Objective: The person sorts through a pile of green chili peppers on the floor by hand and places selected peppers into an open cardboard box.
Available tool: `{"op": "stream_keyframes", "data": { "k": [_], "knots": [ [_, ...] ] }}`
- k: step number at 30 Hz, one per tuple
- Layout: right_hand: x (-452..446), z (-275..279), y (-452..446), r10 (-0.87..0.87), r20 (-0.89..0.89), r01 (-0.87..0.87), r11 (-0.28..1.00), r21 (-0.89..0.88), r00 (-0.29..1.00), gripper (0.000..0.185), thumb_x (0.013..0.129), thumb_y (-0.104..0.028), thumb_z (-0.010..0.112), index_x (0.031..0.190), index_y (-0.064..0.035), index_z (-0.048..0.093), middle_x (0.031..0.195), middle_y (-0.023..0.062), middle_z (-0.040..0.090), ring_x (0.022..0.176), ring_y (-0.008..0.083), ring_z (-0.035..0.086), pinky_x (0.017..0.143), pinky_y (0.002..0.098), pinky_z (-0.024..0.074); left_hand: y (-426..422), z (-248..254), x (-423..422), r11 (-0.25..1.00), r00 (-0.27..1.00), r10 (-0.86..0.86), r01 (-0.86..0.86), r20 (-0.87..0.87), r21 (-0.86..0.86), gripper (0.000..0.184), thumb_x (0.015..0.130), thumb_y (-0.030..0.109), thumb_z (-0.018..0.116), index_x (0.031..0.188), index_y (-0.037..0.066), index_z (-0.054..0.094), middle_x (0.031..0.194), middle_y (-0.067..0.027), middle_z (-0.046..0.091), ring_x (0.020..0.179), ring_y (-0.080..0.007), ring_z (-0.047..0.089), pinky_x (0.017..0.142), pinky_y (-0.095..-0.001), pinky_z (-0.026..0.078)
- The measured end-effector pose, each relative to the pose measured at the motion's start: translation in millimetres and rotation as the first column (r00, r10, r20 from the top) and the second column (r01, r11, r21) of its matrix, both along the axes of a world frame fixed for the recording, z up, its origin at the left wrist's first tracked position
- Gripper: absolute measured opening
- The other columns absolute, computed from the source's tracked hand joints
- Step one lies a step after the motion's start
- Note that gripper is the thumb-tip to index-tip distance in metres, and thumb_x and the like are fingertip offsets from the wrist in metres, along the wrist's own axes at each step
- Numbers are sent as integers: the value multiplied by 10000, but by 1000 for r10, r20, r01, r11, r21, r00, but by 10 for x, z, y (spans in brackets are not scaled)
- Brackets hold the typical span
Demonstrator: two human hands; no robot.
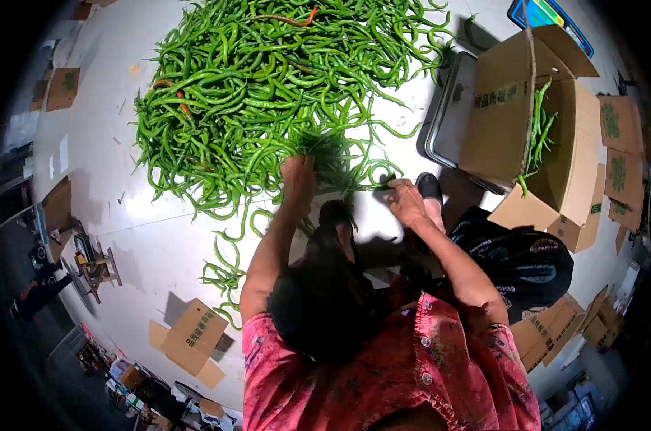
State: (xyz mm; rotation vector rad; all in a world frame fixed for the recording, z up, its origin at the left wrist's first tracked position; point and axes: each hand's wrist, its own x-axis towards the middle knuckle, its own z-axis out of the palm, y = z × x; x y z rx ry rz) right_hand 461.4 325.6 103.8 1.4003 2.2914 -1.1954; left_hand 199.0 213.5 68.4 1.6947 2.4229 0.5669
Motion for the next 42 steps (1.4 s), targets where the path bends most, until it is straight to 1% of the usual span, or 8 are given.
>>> {"op": "stream_keyframes", "data": {
  "k": [8,9,14,22,33,36,39,42],
  "knots": [
    [-407,-238,469,76,194,-126,957,260,978,879,628,-105,784,1372,-70,318,1441,188,278,1281,384,321,991,483,363,495,921,57,970,913,-8,-92,408,224,212,861,55,573,1069,15,586,930,-192,606,835,-384,584,729,-427,486],
    [-407,-362,506,76,207,-128,960,250,975,983,620,-133,808,1420,-81,239,1470,179,237,1324,381,268,1013,490,324,641,1014,55,934,927,-165,37,337,356,321,848,102,602,1153,17,550,905,-188,601,872,-390,569,799,-419,481],
    [-542,-505,715,119,279,-204,933,297,953,1116,573,-241,858,1464,-109,199,1501,131,223,1352,343,255,1047,497,290,938,-38,48,997,997,-76,75,-20,-16,455,815,77,575,1259,55,479,932,-165,592,940,-389,534,865,-507,425],
    [-722,-737,750,227,202,-276,924,264,953,506,681,-88,696,1130,-42,467,1097,167,530,1043,330,534,880,439,439,1034,-372,53,988,990,-134,131,-38,-87,465,744,98,620,1186,63,479,930,-153,570,897,-372,563,781,-532,483],
    [-556,-571,912,170,146,-176,984,28,974,562,705,-129,694,1191,9,446,1148,264,521,1051,383,565,891,420,494,668,520,-201,984,720,158,-55,676,-171,452,750,158,660,1151,4,521,865,-223,654,771,-386,642,693,-435,498],
    [-441,-530,1121,-51,172,89,971,-222,984,527,751,-127,623,1212,67,455,1046,256,601,1069,337,577,946,387,457,411,246,-190,931,837,235,-47,494,-363,458,779,143,625,1198,2,508,879,-183,649,784,-293,641,701,-417,494],
    [-202,-644,1145,-254,87,253,750,-611,963,513,771,-89,564,1239,89,454,968,164,600,901,228,559,777,312,461,271,202,-93,930,612,346,-123,711,-347,386,785,94,593,1143,-18,502,907,-211,647,844,-384,633,727,-426,494],
    [-183,-286,1005,-491,-24,305,577,-758,871,493,861,-54,529,1333,52,434,900,58,571,765,126,510,693,271,434,183,380,138,899,120,188,-420,975,-122,412,817,123,595,1203,0,520,1010,-132,644,884,-237,622,776,-381,498]
  ]
}}
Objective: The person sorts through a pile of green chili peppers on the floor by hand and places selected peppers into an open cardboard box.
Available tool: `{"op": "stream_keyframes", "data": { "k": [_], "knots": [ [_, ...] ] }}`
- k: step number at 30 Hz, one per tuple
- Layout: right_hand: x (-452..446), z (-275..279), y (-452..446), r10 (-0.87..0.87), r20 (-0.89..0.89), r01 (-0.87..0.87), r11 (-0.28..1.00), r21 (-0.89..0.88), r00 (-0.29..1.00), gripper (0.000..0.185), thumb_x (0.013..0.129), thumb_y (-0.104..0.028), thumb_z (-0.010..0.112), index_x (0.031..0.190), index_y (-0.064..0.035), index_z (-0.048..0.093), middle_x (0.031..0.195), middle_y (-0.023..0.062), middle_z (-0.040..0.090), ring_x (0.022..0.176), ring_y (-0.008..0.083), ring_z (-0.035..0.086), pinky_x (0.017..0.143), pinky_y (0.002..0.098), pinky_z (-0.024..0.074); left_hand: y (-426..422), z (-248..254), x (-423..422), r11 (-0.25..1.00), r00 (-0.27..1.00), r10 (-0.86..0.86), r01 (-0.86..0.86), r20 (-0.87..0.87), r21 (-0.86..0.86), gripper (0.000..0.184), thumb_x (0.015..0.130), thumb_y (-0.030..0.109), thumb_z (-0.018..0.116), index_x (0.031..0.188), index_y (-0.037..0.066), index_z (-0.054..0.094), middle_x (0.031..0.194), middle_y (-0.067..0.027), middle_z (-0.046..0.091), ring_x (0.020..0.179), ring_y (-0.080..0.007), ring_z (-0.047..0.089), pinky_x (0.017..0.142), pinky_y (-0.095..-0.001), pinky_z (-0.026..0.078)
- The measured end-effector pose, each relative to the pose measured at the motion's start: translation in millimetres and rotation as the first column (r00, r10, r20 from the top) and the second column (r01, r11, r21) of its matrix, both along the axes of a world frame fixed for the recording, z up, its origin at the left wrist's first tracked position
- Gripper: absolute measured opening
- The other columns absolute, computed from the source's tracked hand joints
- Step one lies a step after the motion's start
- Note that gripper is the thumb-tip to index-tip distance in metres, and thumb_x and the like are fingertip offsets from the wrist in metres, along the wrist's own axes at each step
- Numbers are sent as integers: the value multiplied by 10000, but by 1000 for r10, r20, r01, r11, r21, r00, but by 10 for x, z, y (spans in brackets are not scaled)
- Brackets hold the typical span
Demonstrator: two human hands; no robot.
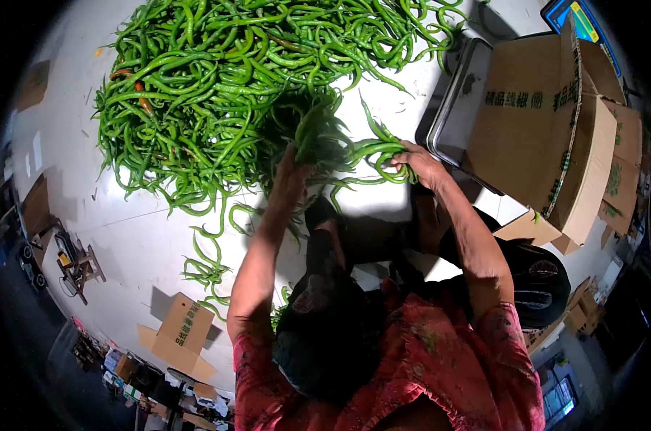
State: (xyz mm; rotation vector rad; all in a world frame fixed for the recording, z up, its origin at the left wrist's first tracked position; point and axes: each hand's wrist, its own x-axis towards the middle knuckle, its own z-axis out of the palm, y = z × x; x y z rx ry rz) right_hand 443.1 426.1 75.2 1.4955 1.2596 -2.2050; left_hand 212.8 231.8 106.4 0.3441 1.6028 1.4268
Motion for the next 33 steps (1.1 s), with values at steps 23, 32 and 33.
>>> {"op": "stream_keyframes", "data": {
  "k": [23,32,33],
  "knots": [
    [185,2961,-343,-105,-768,509,804,308,631,454,957,-188,526,1355,0,412,911,7,520,818,94,475,794,241,395,-60,2613,-161,741,836,-84,-311,542,595,368,855,24,526,1216,22,452,974,-66,476,848,-162,465,821,-333,432],
    [631,3406,-562,53,-806,367,871,326,589,536,943,-234,540,1385,5,354,1089,62,556,783,99,441,740,236,386,143,3358,291,838,965,-68,-81,251,540,336,837,-2,637,1128,-14,470,963,-147,614,855,-197,620,718,-314,549],
    [651,3433,-594,58,-829,345,892,294,557,545,944,-250,542,1388,4,354,1085,65,560,767,92,437,728,228,384,211,3451,434,860,977,-68,-46,204,508,356,812,39,690,1091,-11,474,964,-155,614,852,-211,632,711,-297,565]
  ]
}}
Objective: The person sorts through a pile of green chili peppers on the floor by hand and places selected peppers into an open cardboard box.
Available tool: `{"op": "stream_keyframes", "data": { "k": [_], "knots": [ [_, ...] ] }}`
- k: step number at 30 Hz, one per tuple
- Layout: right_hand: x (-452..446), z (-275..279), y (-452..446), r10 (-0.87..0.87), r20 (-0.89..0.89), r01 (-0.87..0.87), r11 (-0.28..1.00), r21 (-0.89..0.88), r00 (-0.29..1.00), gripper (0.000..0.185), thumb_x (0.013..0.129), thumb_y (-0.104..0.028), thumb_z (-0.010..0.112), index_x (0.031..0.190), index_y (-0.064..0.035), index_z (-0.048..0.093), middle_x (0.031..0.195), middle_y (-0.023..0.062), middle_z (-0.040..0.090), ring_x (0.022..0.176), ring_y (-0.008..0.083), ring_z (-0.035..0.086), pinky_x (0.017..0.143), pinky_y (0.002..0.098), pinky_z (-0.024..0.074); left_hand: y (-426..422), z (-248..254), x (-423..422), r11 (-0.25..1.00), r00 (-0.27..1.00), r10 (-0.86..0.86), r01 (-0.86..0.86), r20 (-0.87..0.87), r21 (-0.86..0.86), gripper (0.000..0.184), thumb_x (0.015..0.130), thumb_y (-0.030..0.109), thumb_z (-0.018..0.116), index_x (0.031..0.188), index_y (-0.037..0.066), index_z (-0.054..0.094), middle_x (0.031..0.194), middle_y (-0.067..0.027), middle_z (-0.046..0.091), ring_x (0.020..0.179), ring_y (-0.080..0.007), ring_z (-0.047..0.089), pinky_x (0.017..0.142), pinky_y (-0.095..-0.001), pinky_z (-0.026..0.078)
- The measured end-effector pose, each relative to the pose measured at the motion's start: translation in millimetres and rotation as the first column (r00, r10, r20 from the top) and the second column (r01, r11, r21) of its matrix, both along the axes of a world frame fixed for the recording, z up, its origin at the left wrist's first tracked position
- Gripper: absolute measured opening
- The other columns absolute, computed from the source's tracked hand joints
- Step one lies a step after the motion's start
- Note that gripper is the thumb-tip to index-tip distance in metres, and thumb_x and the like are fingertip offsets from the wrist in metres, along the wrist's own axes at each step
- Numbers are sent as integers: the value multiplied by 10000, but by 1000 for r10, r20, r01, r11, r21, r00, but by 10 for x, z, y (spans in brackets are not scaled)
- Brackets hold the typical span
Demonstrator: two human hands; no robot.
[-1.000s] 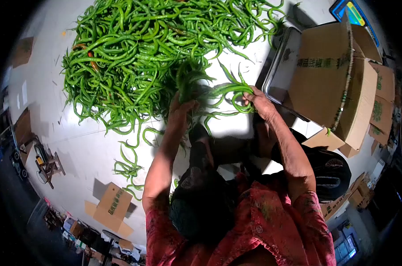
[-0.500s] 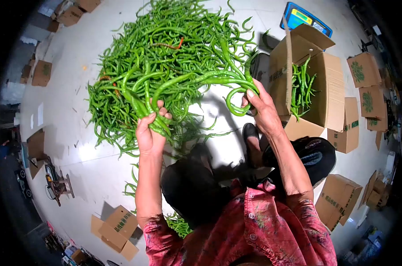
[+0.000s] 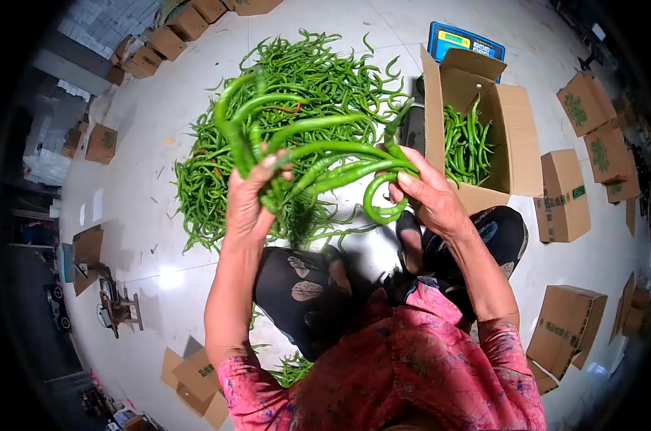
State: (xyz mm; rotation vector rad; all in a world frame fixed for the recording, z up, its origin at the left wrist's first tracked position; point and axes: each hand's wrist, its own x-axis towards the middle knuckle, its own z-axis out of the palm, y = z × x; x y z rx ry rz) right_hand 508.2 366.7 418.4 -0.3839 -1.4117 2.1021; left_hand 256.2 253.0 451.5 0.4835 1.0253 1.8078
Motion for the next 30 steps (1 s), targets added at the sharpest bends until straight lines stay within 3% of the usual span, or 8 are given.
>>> {"op": "stream_keyframes", "data": {
  "k": [7,12,17,21,26,28,29,30],
  "knots": [
    [226,2,-28,19,17,-18,999,-35,1000,500,958,-215,521,1388,1,385,899,-2,492,752,69,442,707,221,395,201,203,586,909,880,-393,329,-265,-256,600,721,115,786,1236,0,503,1101,-83,613,945,-164,605,913,-315,476],
    [355,46,33,-18,-14,14,969,-246,1000,500,966,-150,503,1418,-28,331,981,54,548,620,52,408,554,201,368,251,-122,514,951,960,-272,259,-62,-168,385,781,88,718,1113,9,539,924,-115,646,702,-132,590,660,-252,508],
    [526,-44,307,27,-360,-190,885,-426,933,493,958,-120,494,1397,16,316,980,58,509,538,29,322,505,175,306,240,-232,354,979,980,-175,183,89,-93,299,824,51,636,1094,11,515,932,-127,626,737,-176,594,675,-281,518],
    [669,15,563,-177,-347,11,903,-430,921,449,964,-115,477,1374,21,351,976,63,542,555,30,368,502,175,331,227,-312,271,987,983,-145,151,109,-52,332,815,6,628,1126,1,512,977,-137,599,811,-209,592,695,-306,519],
    [883,351,1034,-363,-203,342,930,-134,909,427,979,-131,455,1369,19,367,1057,73,577,635,45,450,562,194,406,197,-277,318,984,979,-162,170,126,-51,334,818,19,660,1110,20,497,947,-124,606,789,-211,622,691,-298,534],
    [921,352,1216,-541,76,525,835,167,837,476,977,-218,478,1396,-18,372,1187,117,574,858,115,556,764,267,472,177,-249,338,983,978,-167,175,125,-48,333,823,27,660,1111,14,492,947,-130,605,796,-215,624,693,-301,535],
    [920,259,1331,-708,372,484,692,536,601,518,948,-285,519,1387,-39,398,1235,160,560,1041,232,567,918,369,447,170,-246,349,983,977,-171,178,125,-45,333,826,31,660,1111,11,489,947,-133,605,799,-216,625,695,-303,536],
    [982,-8,1393,-840,273,322,451,833,469,535,925,-284,546,1379,-38,407,1252,179,550,1114,278,535,969,400,409,165,-247,353,982,977,-179,185,113,-41,342,816,16,665,1108,7,486,945,-138,604,810,-223,627,696,-305,537]
  ]
}}
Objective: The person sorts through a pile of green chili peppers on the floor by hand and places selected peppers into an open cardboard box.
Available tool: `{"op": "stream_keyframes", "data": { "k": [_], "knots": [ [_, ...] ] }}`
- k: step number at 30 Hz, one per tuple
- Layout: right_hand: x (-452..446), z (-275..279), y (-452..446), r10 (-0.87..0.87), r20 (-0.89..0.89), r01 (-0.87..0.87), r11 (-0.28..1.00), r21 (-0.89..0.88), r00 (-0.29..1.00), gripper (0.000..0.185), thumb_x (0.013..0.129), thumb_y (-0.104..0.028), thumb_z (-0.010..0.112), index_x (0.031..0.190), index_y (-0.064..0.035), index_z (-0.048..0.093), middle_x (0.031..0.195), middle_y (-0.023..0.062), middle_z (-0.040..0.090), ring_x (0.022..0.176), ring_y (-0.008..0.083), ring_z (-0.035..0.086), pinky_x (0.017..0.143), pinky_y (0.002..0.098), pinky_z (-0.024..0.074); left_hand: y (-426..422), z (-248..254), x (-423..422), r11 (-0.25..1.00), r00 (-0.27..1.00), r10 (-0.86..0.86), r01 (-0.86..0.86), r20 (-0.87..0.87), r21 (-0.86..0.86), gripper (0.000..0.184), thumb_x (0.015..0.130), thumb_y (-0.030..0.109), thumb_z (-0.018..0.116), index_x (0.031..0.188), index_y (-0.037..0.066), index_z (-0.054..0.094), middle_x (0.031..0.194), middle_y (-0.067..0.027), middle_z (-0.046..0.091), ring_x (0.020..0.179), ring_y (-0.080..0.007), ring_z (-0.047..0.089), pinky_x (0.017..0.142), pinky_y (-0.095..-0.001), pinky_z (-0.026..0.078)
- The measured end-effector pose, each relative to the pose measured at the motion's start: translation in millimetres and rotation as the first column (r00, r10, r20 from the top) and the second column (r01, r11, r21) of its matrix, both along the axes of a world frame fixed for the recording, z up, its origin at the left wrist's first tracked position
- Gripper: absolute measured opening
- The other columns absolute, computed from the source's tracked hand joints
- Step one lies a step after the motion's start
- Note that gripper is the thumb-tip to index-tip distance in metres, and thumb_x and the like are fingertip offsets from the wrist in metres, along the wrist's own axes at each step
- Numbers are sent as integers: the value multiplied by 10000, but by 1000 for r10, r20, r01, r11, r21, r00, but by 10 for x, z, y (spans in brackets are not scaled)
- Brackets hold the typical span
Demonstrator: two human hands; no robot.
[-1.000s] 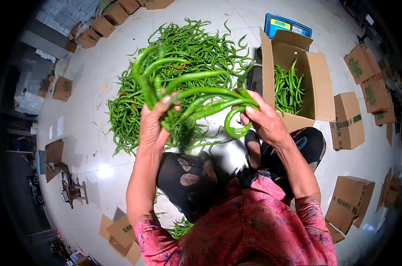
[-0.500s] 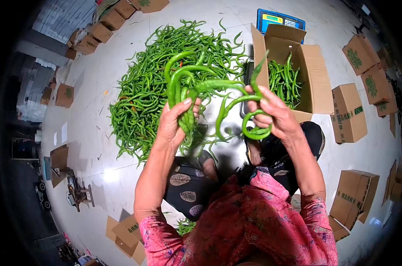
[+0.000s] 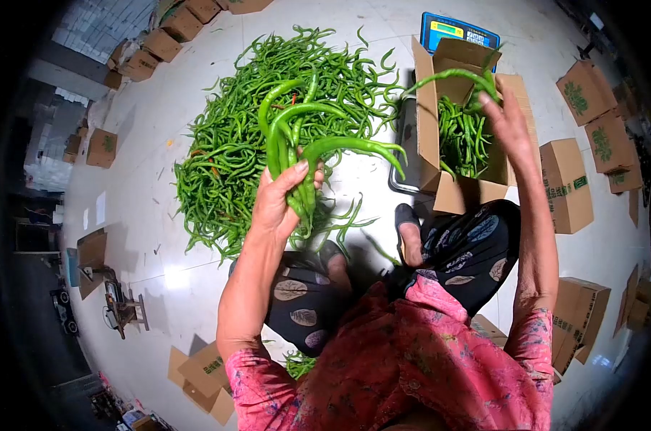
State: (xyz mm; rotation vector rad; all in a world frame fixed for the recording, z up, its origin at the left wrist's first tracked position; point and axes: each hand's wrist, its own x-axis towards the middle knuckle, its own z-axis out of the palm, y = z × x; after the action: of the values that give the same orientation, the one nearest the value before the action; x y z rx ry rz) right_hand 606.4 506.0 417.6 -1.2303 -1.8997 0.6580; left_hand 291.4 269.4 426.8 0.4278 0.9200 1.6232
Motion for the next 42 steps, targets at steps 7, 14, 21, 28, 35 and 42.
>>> {"op": "stream_keyframes", "data": {
  "k": [7,14,21,28,35,42],
  "knots": [
    [-730,49,-1219,436,-375,-572,689,-445,818,296,856,-222,672,1092,-42,662,1051,89,662,988,150,604,899,303,473,-18,-74,160,999,999,16,-18,-42,-45,377,789,-9,670,1116,8,481,967,-119,599,818,-216,617,735,-327,541],
    [-1444,-18,-1621,55,-813,-709,526,-469,579,290,905,-198,625,1093,23,626,998,57,664,894,103,587,850,258,449,-68,-152,283,992,996,-86,83,-31,-96,302,857,75,645,1140,-8,579,1018,-60,634,876,-154,615,791,-291,508],
    [-1396,-192,-1442,-163,-903,-855,291,-428,397,257,941,-191,578,1085,22,591,1010,99,653,936,144,605,841,271,491,-127,-153,176,993,1000,-13,16,24,-113,222,879,138,632,1052,5,593,960,-92,634,848,-164,601,767,-309,510],
    [-1370,-168,-1493,-156,-865,-822,268,-502,477,212,937,-198,589,1037,-13,564,928,91,631,834,145,622,749,265,519,-142,-193,136,996,990,-71,76,125,-35,293,885,126,630,1129,-9,542,851,-66,588,744,-145,558,665,-277,471],
    [-1165,-386,-1571,18,-724,-695,295,-656,690,290,838,-251,724,967,-62,546,740,-35,495,572,63,425,508,215,361,-98,-120,204,994,987,-107,104,-121,-32,442,857,92,638,1238,-45,462,905,-84,588,757,-144,558,697,-283,474],
    [-1194,-99,-1698,-55,-866,-807,338,-484,497,423,802,-174,751,1169,-63,570,876,-58,565,594,6,410,491,171,310,-104,-273,464,993,-2,113,-36,-994,113,573,785,-56,553,1332,6,396,1129,-215,579,995,-351,607,863,-383,475]
  ]
}}
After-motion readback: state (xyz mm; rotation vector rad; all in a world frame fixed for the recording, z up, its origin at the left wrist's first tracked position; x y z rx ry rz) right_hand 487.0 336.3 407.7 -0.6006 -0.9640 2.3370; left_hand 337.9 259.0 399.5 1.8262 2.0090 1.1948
